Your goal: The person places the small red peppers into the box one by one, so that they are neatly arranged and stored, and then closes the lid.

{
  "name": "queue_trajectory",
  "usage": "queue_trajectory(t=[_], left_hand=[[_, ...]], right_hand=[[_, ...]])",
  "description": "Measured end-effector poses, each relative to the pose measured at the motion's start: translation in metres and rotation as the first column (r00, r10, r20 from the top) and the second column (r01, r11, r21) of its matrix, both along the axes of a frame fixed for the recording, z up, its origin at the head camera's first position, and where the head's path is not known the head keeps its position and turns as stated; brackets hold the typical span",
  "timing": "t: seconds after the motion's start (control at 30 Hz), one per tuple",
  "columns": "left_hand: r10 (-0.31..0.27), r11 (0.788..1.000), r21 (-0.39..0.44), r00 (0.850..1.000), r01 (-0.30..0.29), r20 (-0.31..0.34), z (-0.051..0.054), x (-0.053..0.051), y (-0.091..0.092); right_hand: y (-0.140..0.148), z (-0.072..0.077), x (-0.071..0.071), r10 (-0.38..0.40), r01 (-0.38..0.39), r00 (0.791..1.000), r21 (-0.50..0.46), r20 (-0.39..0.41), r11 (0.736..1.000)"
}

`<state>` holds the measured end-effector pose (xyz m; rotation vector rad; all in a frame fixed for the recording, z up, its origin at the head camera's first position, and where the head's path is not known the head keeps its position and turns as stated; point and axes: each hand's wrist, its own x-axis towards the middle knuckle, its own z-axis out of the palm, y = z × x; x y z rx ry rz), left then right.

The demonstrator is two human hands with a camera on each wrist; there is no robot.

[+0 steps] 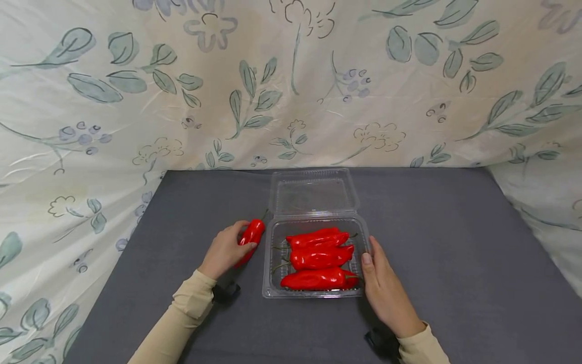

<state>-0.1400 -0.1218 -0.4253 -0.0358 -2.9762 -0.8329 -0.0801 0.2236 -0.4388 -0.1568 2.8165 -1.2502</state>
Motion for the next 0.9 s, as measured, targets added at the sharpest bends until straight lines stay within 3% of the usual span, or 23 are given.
queue_trajectory(t=[0.33,0.9], left_hand=[[0.008,0.999,0.038,1.0,-0.008,-0.001,-0.0008,0.0021,-0.0026],[0.029,0.999,0.042,0.996,-0.026,-0.08,0.0075,0.0006,-0.0058]], right_hand=[[-0.0016,-0.0011,0.0013,-0.006,0.006,1.0,0.0,0.007,1.0],[-0.0025,-0.0034,0.0019,-0.011,0.011,1.0,-0.002,-0.013,1.0]])
